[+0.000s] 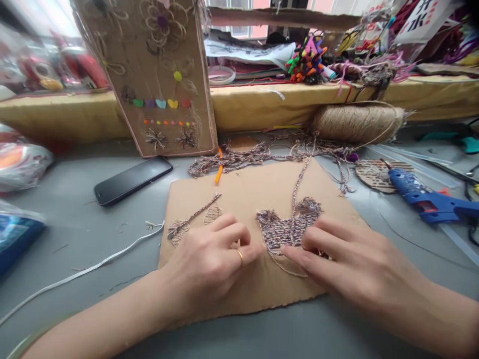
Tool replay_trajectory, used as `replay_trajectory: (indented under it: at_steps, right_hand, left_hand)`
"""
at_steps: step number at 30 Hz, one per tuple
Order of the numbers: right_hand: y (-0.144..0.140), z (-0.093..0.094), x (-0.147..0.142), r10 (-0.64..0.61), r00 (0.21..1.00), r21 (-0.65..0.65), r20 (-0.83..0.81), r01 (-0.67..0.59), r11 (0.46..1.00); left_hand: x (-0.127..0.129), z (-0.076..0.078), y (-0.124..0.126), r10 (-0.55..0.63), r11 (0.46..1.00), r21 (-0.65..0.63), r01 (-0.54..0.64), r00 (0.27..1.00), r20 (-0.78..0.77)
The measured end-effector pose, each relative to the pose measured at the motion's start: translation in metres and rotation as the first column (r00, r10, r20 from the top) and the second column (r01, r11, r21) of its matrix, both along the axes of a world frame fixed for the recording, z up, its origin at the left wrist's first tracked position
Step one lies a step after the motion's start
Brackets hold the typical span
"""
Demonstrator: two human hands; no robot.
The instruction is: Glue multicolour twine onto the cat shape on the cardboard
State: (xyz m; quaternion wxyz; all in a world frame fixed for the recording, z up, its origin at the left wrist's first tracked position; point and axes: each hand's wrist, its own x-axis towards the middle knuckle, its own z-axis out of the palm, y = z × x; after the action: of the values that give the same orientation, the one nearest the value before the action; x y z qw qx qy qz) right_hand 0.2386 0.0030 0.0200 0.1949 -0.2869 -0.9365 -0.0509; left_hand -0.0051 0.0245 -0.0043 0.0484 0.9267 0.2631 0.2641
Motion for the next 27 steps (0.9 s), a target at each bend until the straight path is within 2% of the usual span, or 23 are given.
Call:
replay_trajectory:
  at_steps: [4, 7, 12, 17, 22, 25, 27]
  right_hand:
    - [-0.001, 0.002, 0.001, 0.066, 0.998, 0.037, -0.003, -0.066, 0.997]
    - [-0.003, -0.001, 0.002, 0.083, 0.997, 0.047, -0.008, -0.082, 0.996]
    - [-0.007, -0.011, 0.000, 0.005, 1.000, 0.078, 0.005, -0.005, 0.997]
    - [-0.005, -0.020, -0.003, 0.001, 1.000, 0.104, 0.014, -0.002, 0.995]
    - [-0.005, -0.027, 0.001, -0.011, 1.000, 0.044, -0.020, 0.012, 0.999]
    - [-0.004, -0.028, 0.004, -0.010, 1.000, 0.078, 0.010, 0.010, 0.997]
    - [-0.003, -0.028, 0.005, -0.005, 0.999, 0.107, 0.041, 0.001, 0.994]
  left_hand:
    - [0.003, -0.003, -0.002, -0.059, 0.997, 0.059, 0.058, 0.998, 0.001]
    - [0.005, -0.003, -0.004, -0.058, 0.995, 0.088, 0.053, 0.997, 0.052]
    - [0.010, -0.003, -0.010, -0.091, 0.987, 0.136, 0.088, 0.996, 0.013]
    - [0.012, -0.010, -0.010, -0.057, 0.970, 0.238, 0.046, 0.998, 0.040]
    - [0.014, -0.017, -0.005, -0.030, 0.969, 0.246, 0.015, 0.998, 0.054]
    - [0.016, -0.016, -0.005, -0.002, 0.969, 0.248, -0.015, 0.998, 0.070]
    - [0.017, -0.012, -0.009, 0.011, 0.977, 0.211, -0.015, 1.000, 0.020]
